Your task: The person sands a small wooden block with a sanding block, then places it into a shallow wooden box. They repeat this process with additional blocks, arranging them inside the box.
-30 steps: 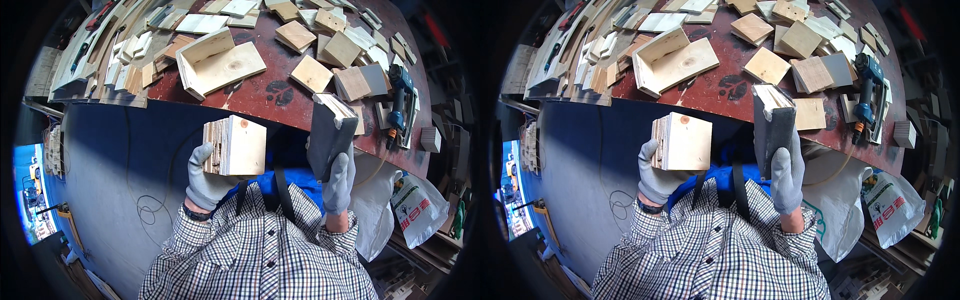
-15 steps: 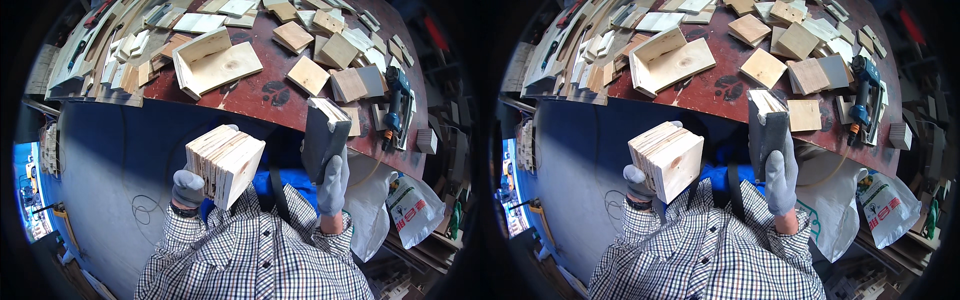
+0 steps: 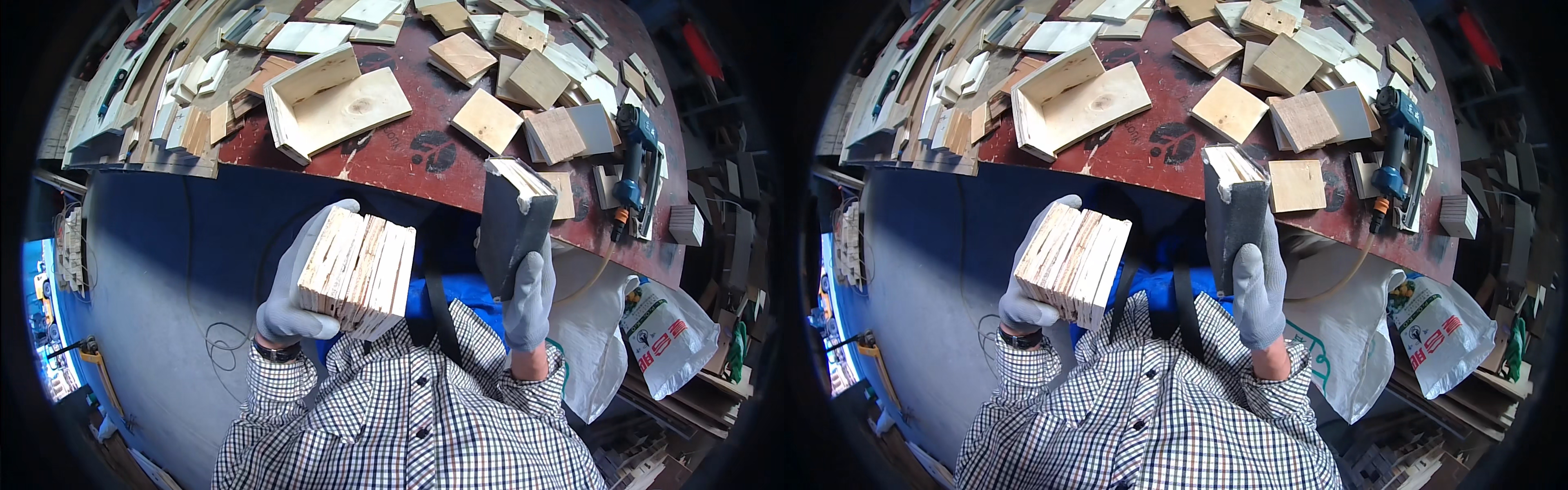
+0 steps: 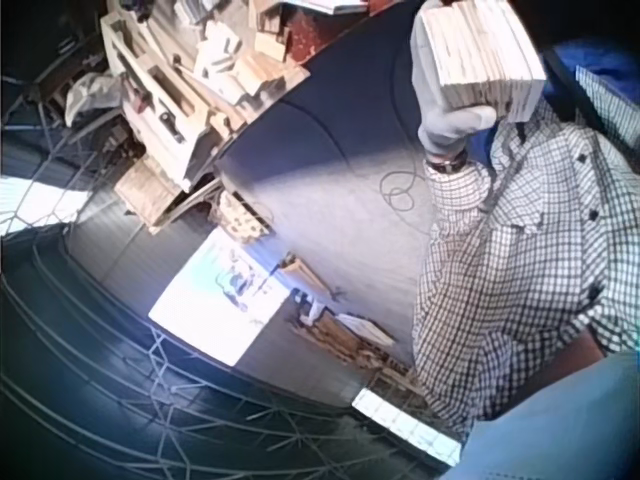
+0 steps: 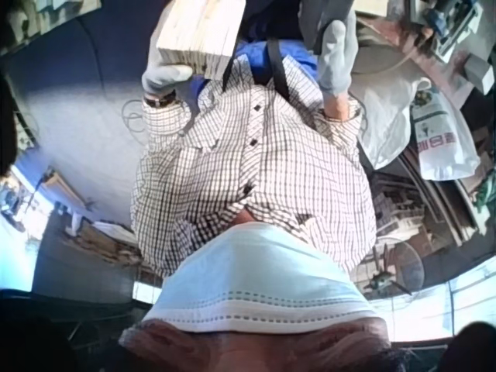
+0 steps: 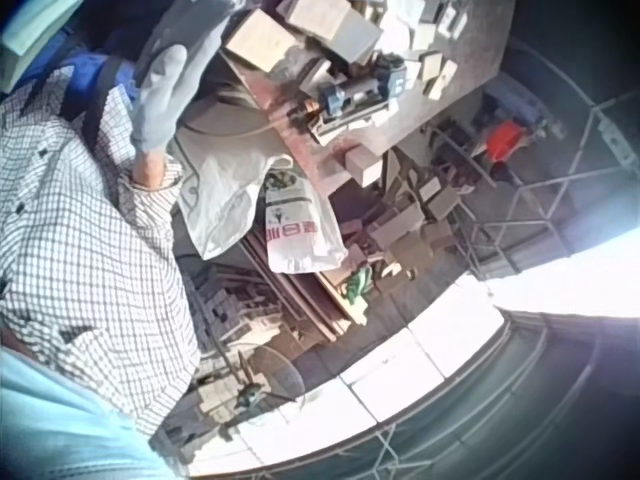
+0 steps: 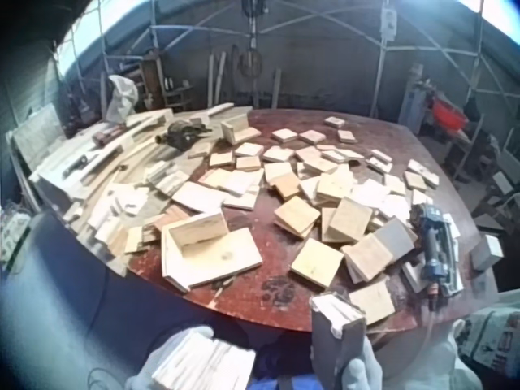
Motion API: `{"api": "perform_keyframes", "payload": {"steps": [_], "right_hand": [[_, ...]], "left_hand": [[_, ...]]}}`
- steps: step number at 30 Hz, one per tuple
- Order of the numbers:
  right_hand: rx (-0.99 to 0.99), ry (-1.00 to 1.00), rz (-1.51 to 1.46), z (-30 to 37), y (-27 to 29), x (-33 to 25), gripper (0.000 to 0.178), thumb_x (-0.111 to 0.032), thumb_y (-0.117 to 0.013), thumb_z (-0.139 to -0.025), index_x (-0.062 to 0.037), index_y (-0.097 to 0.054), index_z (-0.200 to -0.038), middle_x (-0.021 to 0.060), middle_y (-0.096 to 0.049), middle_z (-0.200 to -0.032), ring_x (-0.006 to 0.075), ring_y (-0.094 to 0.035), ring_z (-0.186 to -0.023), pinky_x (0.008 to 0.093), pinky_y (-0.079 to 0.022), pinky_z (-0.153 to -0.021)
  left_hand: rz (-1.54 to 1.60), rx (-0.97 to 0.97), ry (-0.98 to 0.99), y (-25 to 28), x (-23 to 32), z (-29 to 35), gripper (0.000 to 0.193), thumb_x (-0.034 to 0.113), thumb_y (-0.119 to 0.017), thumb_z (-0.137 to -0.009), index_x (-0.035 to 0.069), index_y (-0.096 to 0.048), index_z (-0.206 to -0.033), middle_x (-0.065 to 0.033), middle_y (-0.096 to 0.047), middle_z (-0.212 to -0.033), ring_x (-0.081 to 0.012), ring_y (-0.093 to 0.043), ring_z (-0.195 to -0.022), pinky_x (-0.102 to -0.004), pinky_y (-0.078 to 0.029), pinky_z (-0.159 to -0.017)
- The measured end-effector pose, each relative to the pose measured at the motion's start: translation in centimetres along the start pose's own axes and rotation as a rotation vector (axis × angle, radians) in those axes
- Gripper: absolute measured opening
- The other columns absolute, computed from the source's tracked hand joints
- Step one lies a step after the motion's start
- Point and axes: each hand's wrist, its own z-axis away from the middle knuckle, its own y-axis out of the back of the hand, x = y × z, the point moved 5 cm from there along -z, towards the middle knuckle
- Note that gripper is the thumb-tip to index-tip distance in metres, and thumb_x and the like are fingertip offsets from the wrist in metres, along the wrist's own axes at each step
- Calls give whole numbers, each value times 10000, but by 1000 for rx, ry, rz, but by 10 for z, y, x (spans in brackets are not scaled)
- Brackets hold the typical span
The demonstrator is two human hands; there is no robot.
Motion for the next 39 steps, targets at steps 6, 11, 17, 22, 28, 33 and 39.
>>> {"api": "perform_keyframes", "payload": {"steps": [6,11,17,22,28,33,39], "right_hand": [[15,-18,6,1,2,10,728,-505,-492,-1140,14,-394,-1641,134,-589,-1494,201,-598,-1306,344,-477,-1112],[-28,-45,-40,3,-11,11,776,-548,-528,-1122,12,-393,-1642,118,-560,-1525,205,-545,-1359,355,-432,-1151],[-86,-40,74,8,-12,28,772,-546,-442,-1150,27,-328,-1655,176,-604,-1471,237,-651,-1274,367,-512,-1105],[-102,-62,50,9,-14,29,767,-555,-447,-1146,33,-356,-1630,170,-637,-1425,232,-669,-1234,359,-525,-1081],[-142,-57,38,9,-25,25,774,-564,-478,-1133,22,-388,-1630,126,-587,-1427,212,-596,-1260,350,-473,-1098],[-198,-85,14,17,-43,26,815,-580,-497,-1122,34,-380,-1645,152,-515,-1572,243,-519,-1411,379,-381,-1200],[-179,-129,-51,21,-45,28,773,-544,-443,-1147,37,-368,-1650,153,-543,-1559,232,-516,-1421,362,-365,-1212]], "left_hand": [[-425,57,-36,-13,14,-8,1348,382,-984,-521,-26,-374,-1651,-176,-464,-1643,-307,-493,-1500,-421,-354,-1256],[-713,20,-58,-22,18,-13,1228,383,-994,-620,27,-410,-1640,-160,-570,-1476,-311,-578,-1385,-436,-425,-1199],[-854,-23,250,-18,16,-20,1273,419,-982,-601,20,-395,-1657,-133,-573,-1450,-269,-567,-1358,-398,-389,-1205],[-793,-33,306,-6,4,-33,1219,369,-945,-615,-11,-408,-1641,-160,-580,-1469,-266,-583,-1330,-363,-431,-1184],[-575,-147,447,-10,6,-45,1135,338,-927,-666,-23,-435,-1624,-141,-611,-1428,-242,-600,-1303,-358,-450,-1164],[-464,-265,545,-11,-6,-51,1022,375,-904,-747,-4,-481,-1597,-123,-658,-1332,-219,-628,-1253,-343,-491,-1111],[-522,-255,542,-3,-11,-56,779,638,-607,-1050,18,-550,-1518,-118,-652,-1339,-199,-626,-1259,-344,-496,-1098]]}}
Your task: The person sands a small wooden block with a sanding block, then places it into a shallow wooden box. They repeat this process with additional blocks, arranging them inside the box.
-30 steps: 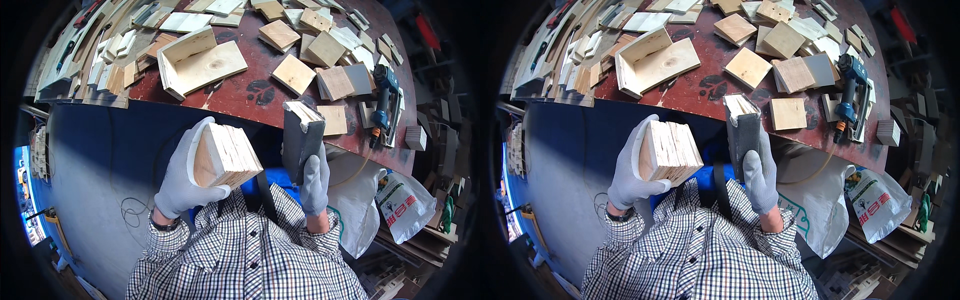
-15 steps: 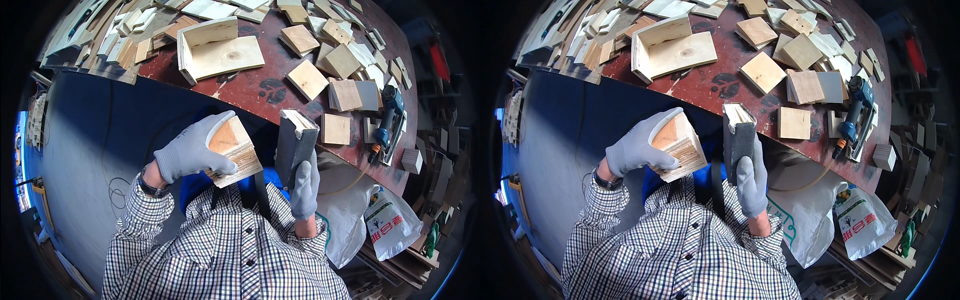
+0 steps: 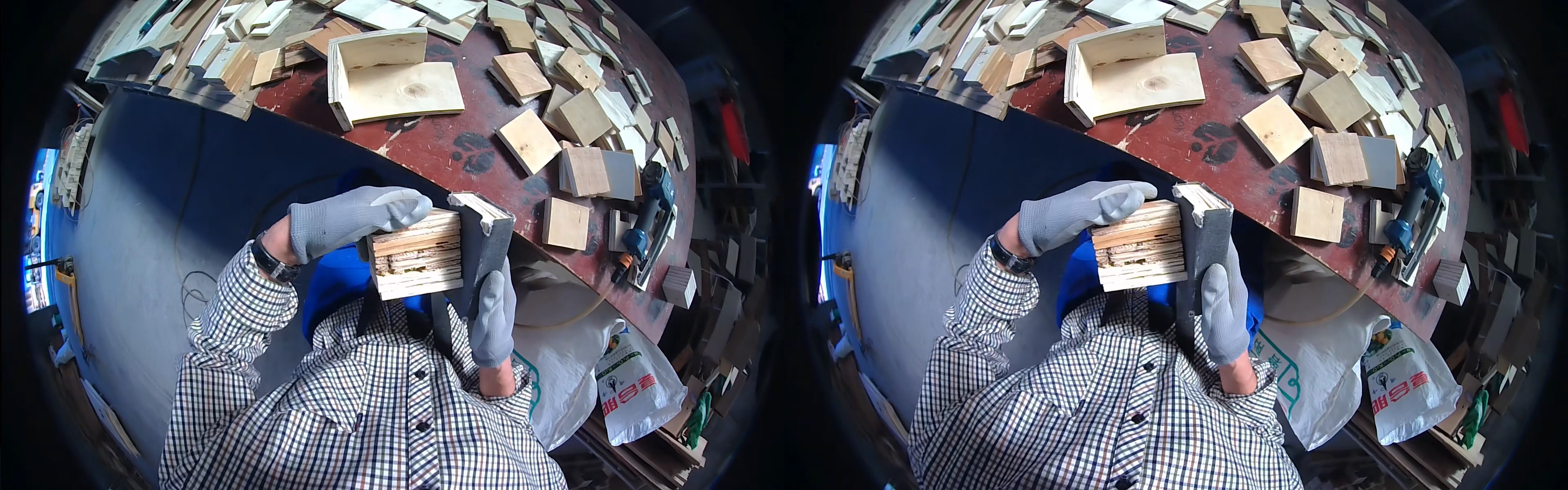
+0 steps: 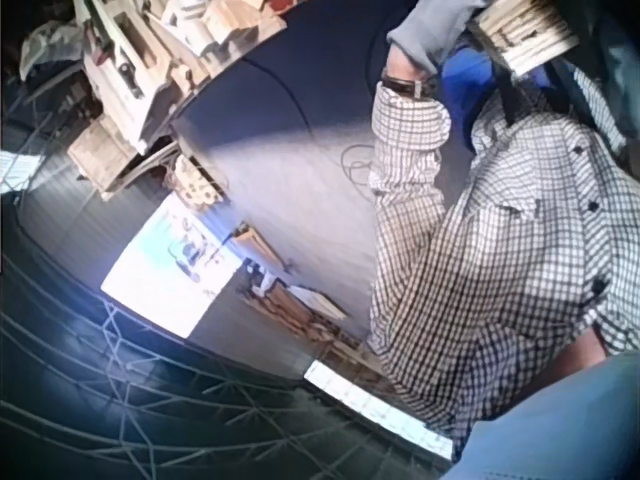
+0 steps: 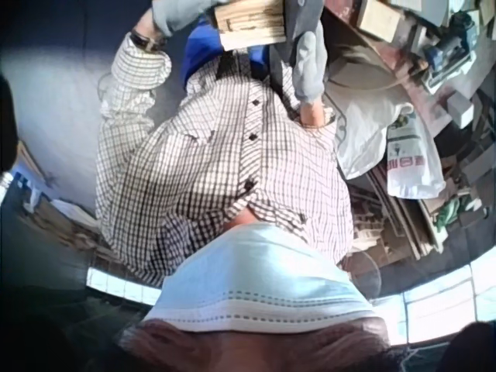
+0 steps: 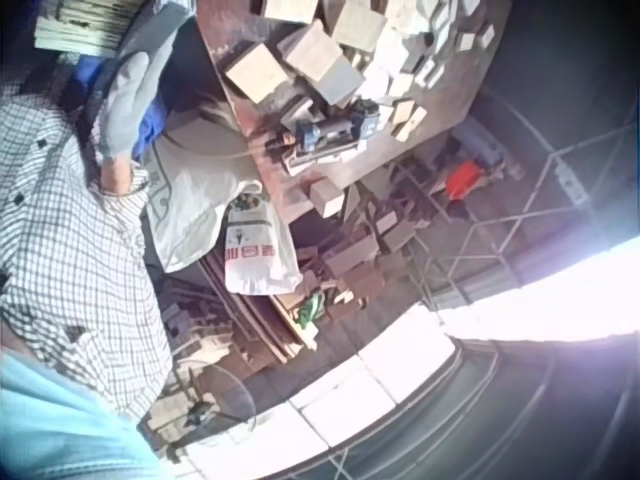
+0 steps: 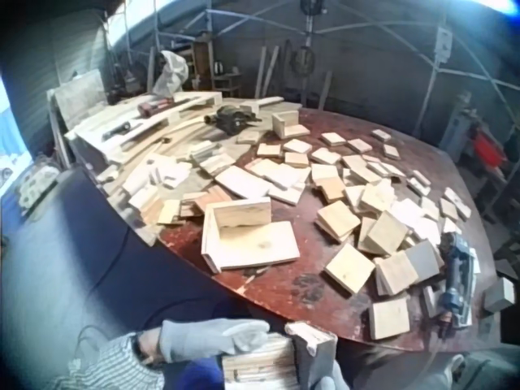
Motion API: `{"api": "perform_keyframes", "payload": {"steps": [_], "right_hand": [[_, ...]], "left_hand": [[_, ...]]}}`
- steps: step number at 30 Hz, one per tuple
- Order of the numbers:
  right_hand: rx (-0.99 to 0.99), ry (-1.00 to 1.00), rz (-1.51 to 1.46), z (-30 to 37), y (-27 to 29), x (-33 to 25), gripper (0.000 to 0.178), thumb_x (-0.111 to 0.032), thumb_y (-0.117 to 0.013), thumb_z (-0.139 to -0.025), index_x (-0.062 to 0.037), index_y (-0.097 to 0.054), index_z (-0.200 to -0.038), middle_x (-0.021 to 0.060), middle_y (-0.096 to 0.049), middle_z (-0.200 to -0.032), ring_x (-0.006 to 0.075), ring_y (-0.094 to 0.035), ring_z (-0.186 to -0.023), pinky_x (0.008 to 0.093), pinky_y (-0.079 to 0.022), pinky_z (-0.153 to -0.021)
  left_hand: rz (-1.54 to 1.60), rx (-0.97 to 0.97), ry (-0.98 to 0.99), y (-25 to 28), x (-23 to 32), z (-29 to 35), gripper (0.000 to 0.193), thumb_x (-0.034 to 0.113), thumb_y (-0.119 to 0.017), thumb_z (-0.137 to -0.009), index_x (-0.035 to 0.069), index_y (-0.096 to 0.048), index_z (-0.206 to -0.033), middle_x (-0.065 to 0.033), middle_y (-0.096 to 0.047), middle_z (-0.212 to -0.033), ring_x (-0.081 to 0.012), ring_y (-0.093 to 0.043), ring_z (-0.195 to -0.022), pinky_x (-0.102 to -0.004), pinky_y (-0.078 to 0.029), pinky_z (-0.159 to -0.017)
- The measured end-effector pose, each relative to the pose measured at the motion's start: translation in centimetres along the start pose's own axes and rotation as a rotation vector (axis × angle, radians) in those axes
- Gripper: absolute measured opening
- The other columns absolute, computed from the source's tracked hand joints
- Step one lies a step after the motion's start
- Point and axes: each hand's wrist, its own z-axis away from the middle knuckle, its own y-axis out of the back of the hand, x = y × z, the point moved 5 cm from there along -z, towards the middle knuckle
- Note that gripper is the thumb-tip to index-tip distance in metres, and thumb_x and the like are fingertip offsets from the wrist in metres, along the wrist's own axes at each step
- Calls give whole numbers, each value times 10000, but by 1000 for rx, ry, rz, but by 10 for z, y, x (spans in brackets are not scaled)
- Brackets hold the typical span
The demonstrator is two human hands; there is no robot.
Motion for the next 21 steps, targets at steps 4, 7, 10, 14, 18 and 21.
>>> {"api": "perform_keyframes", "payload": {"steps": [4,7,10,14,18,21], "right_hand": [[10,-9,12,2,0,1,760,-539,-400,-1160,32,-339,-1657,143,-537,-1555,217,-531,-1401,351,-402,-1184],[101,-7,43,1,-5,0,726,-541,-341,-1176,22,-347,-1634,118,-566,-1507,181,-585,-1316,341,-458,-1133],[107,2,-103,0,-6,1,807,-562,-424,-1150,27,-290,-1686,163,-464,-1635,244,-467,-1475,369,-352,-1230],[127,159,125,-6,-17,-10,753,-490,-422,-1163,44,-290,-1677,190,-484,-1544,278,-489,-1391,403,-355,-1201],[89,305,235,-3,-24,2,736,-444,-430,-1159,62,-276,-1670,201,-483,-1450,303,-498,-1301,417,-388,-1147],[141,336,213,1,-24,-10,734,-406,-456,-1150,88,-267,-1659,223,-478,-1453,322,-496,-1298,437,-404,-1139]], "left_hand": [[145,103,-144,6,-7,7,869,723,-517,-1052,5,-504,-1541,-162,-575,-1465,-245,-566,-1372,-391,-435,-1195],[335,227,-236,-1,-6,17,1089,867,-563,-922,15,-436,-1588,-214,-553,-1491,-300,-539,-1420,-442,-416,-1222],[451,289,-358,-13,-13,19,1332,941,-607,-810,26,-237,-1705,-240,-472,-1591,-324,-476,-1493,-473,-365,-1262],[153,474,-412,-44,-13,28,1083,647,-710,-985,30,-204,-1717,-165,-436,-1609,-251,-473,-1464,-405,-355,-1253],[557,558,-440,-44,-19,22,834,371,-696,-1031,61,-303,-1699,-94,-492,-1533,-184,-524,-1362,-339,-416,-1180],[528,559,-465,-49,-22,20,722,312,-676,-1030,58,-392,-1643,-80,-511,-1500,-155,-544,-1285,-287,-447,-1101]]}}
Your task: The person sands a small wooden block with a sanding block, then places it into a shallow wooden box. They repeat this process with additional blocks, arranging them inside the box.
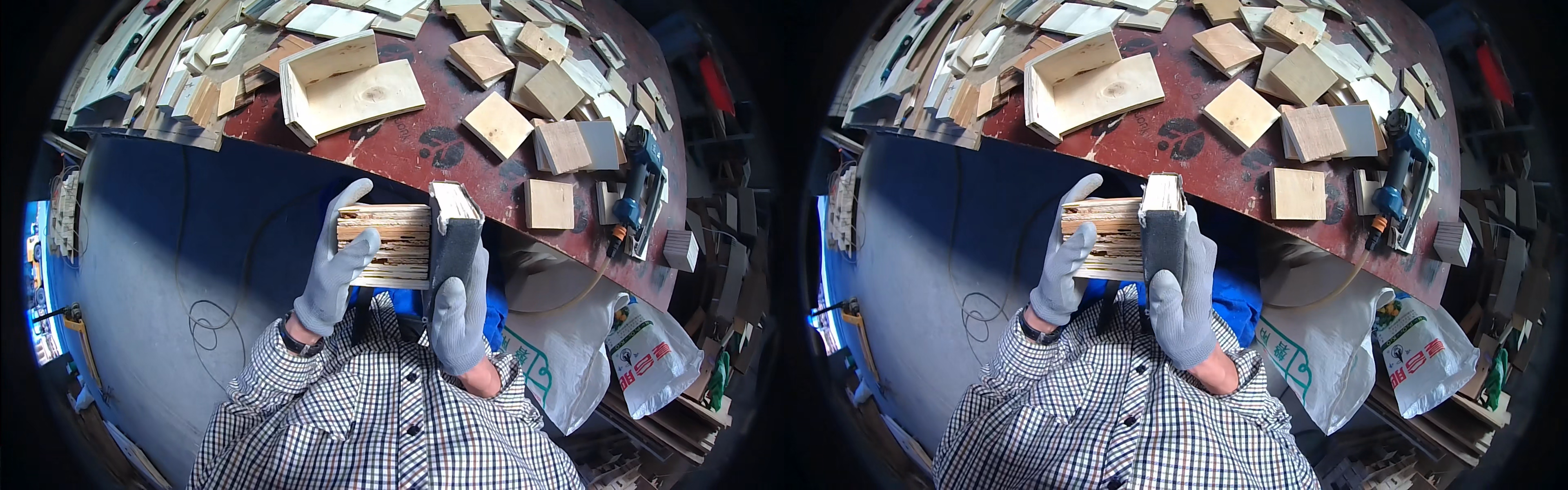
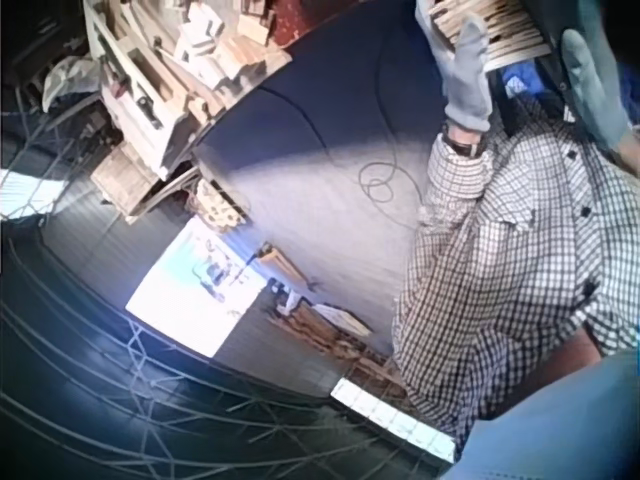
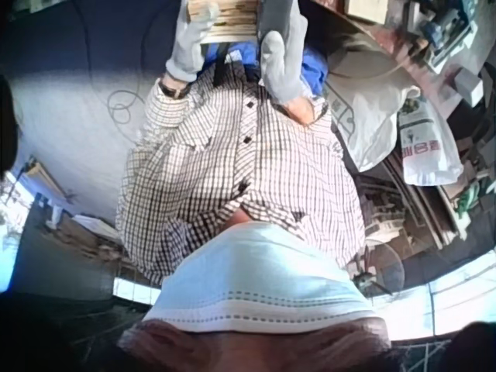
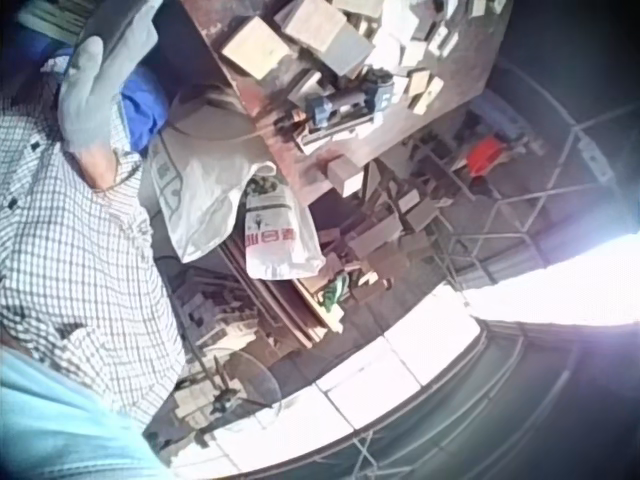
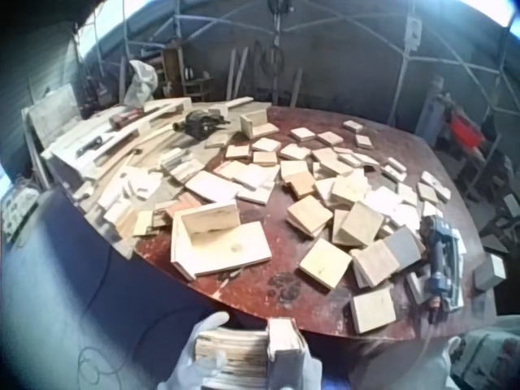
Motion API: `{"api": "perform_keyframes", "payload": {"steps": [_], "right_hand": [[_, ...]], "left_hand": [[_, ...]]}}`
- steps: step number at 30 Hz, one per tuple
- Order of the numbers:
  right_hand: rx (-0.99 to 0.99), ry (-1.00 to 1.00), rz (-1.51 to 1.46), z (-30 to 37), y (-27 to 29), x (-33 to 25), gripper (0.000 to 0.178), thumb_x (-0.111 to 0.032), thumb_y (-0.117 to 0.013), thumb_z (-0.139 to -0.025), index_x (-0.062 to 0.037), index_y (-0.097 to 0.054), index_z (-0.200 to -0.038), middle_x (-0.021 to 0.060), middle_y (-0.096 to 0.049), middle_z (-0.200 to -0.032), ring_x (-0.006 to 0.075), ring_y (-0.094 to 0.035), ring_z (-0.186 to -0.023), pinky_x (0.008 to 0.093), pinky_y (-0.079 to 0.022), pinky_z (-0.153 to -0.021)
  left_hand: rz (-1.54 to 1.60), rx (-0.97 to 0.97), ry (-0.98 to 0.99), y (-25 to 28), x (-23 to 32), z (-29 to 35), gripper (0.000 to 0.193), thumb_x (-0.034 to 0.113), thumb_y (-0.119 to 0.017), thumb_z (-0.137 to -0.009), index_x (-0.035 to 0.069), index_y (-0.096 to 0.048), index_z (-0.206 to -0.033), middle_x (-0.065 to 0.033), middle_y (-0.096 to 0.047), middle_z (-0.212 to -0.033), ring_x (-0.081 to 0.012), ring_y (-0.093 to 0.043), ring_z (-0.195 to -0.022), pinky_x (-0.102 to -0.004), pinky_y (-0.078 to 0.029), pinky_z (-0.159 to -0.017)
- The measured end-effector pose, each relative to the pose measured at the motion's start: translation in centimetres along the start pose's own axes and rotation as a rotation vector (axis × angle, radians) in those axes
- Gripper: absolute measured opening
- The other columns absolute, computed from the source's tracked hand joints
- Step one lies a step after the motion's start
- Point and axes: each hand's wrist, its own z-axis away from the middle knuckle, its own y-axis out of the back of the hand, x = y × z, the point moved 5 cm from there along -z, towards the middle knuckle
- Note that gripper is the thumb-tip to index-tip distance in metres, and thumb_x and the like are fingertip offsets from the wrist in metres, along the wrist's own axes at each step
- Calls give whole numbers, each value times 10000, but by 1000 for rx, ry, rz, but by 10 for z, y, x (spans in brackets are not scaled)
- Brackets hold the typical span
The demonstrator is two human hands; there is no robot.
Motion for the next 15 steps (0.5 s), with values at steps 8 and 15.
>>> {"api": "perform_keyframes", "payload": {"steps": [8,15], "right_hand": [[83,-133,-19,-6,12,55,607,-230,-468,-1136,54,-330,-1654,189,-534,-1364,260,-551,-1164,405,-447,-1068],[-49,220,232,-28,25,-30,802,-406,-634,-1059,75,-346,-1633,252,-514,-1442,362,-553,-1269,464,-455,-1111]], "left_hand": [[27,12,-56,-23,11,8,661,458,-425,-1164,-37,-398,-1601,-172,-570,-1500,-242,-605,-1357,-384,-488,-1171],[209,29,6,-7,10,6,628,453,-395,-1172,-2,-410,-1604,-160,-583,-1502,-248,-616,-1351,-389,-493,-1172]]}}
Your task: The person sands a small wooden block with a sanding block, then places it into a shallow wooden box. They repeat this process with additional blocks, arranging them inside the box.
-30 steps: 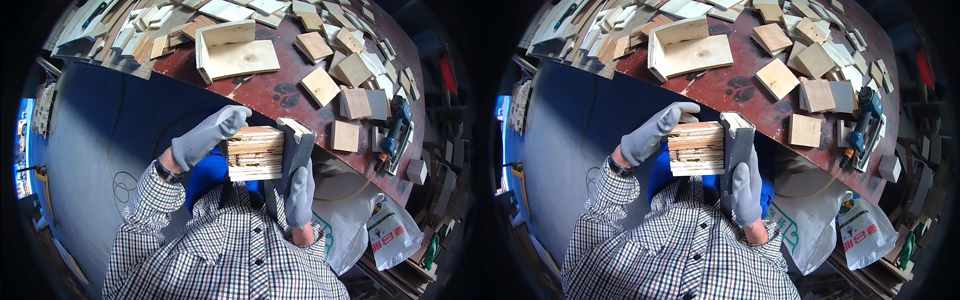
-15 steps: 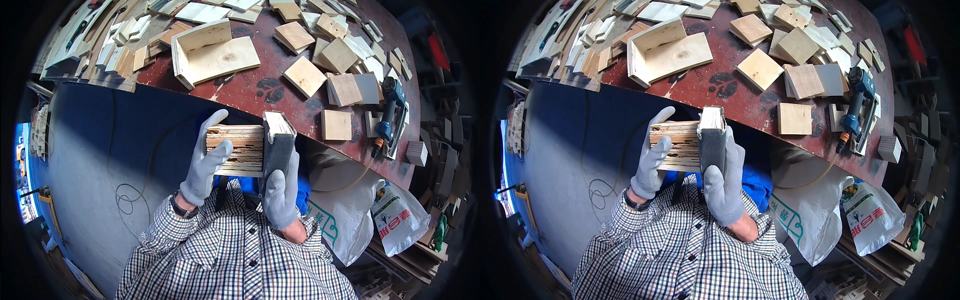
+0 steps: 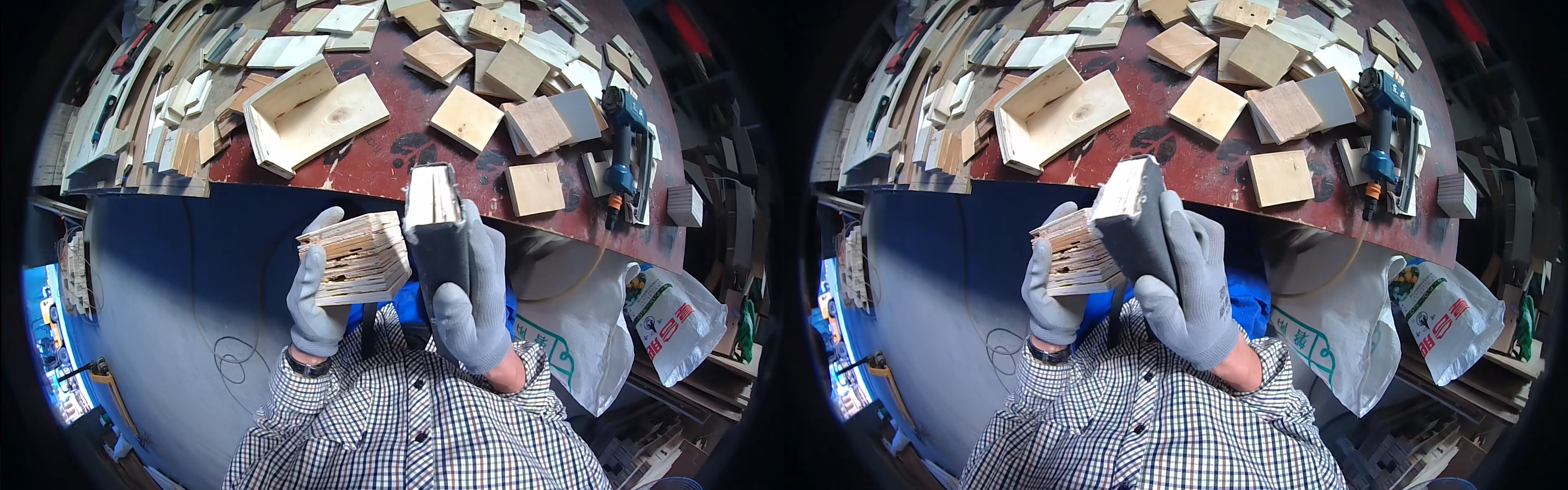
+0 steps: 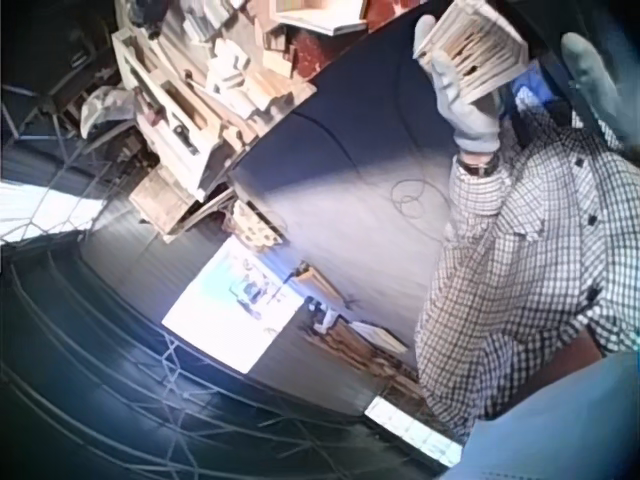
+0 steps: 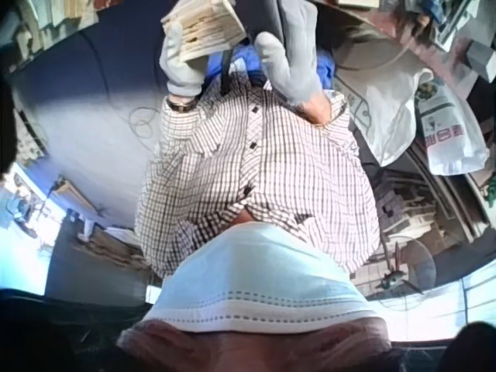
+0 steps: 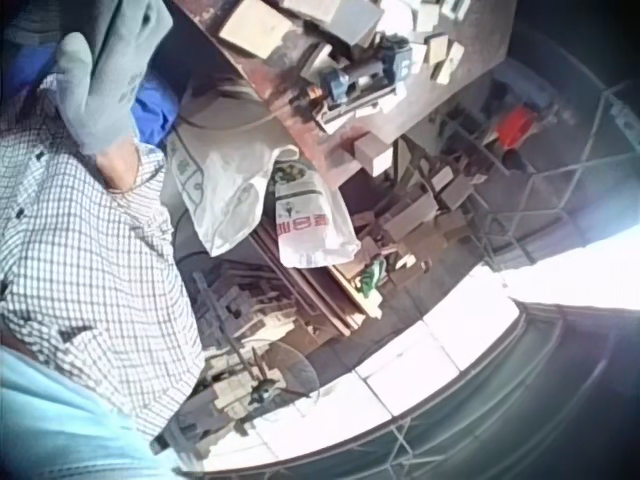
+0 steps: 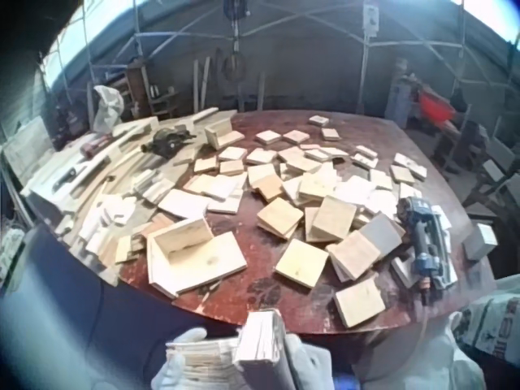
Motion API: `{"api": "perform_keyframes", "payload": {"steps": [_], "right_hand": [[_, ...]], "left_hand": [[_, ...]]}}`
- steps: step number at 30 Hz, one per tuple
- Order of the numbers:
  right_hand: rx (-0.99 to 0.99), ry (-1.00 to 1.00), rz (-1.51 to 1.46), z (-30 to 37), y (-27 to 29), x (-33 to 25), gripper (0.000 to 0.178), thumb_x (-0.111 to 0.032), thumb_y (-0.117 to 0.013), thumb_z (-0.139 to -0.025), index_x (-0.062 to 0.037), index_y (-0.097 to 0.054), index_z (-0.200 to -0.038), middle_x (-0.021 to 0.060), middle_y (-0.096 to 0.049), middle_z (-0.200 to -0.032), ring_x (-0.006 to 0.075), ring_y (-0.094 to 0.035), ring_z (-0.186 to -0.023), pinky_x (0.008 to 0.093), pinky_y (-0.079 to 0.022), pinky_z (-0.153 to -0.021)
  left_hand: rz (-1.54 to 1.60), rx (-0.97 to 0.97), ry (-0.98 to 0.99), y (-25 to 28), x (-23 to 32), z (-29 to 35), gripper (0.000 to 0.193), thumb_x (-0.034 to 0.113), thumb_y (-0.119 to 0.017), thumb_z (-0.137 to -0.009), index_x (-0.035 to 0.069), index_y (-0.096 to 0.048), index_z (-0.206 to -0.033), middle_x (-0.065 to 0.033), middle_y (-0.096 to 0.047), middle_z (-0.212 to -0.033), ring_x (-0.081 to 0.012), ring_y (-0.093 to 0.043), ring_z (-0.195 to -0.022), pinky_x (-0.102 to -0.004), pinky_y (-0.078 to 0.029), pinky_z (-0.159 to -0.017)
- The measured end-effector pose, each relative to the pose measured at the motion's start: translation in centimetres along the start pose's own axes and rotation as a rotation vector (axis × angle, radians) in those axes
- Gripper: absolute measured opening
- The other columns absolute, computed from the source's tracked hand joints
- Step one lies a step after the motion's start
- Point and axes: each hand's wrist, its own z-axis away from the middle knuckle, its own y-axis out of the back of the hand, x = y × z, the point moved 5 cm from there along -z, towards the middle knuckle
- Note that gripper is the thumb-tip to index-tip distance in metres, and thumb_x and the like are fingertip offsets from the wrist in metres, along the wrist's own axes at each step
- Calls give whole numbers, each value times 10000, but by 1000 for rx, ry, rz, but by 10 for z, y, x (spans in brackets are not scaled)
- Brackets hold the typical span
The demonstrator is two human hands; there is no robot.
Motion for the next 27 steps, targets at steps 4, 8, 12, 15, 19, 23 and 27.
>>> {"api": "perform_keyframes", "payload": {"steps": [4,8,12,15,19,23,27], "right_hand": [[-74,53,79,4,-18,-7,852,-388,-719,-989,81,-383,-1617,297,-524,-1408,428,-554,-1264,486,-464,-1103],[-63,-451,-31,27,-28,68,647,-141,-548,-1061,71,-345,-1639,252,-529,-1352,350,-569,-1140,427,-477,-1057],[145,-386,-294,23,-21,56,606,-129,-450,-1114,32,-301,-1679,158,-533,-1350,218,-557,-1117,360,-459,-1044],[114,-368,-215,18,-3,44,611,-306,-425,-1182,42,-306,-1670,173,-509,-1519,230,-554,-1311,373,-429,-1147],[173,-530,-275,18,16,50,609,-329,-386,-1185,49,-331,-1660,181,-545,-1514,222,-574,-1303,350,-449,-1131],[199,-590,-371,22,18,53,585,-296,-369,-1185,43,-338,-1661,174,-572,-1490,202,-586,-1277,336,-452,-1120],[175,-565,-319,23,16,56,585,-296,-369,-1185,43,-340,-1661,173,-574,-1494,206,-586,-1280,333,-446,-1123]], "left_hand": [[-35,8,-40,-9,2,1,640,472,-414,-1165,2,-402,-1600,-195,-599,-1482,-276,-622,-1351,-414,-500,-1168],[-83,-129,-195,-28,23,14,820,564,-559,-1083,2,-332,-1635,-190,-509,-1541,-283,-564,-1412,-429,-484,-1195],[131,-191,-105,-44,30,9,866,586,-548,-1085,-47,-318,-1629,-215,-543,-1524,-302,-598,-1384,-484,-517,-1168],[447,-18,88,-23,14,7,730,561,-426,-1131,28,-394,-1629,-230,-541,-1578,-435,-545,-1452,-644,-518,-1135],[627,88,340,-17,7,4,676,600,-453,-1114,125,-465,-1595,-167,-559,-1536,-368,-548,-1435,-597,-488,-1146],[659,69,395,-18,2,4,629,580,-492,-1111,138,-509,-1558,-128,-595,-1479,-328,-571,-1403,-566,-489,-1146],[686,92,428,-16,-2,3,637,595,-489,-1107,145,-513,-1558,-127,-591,-1484,-335,-570,-1404,-567,-486,-1143]]}}
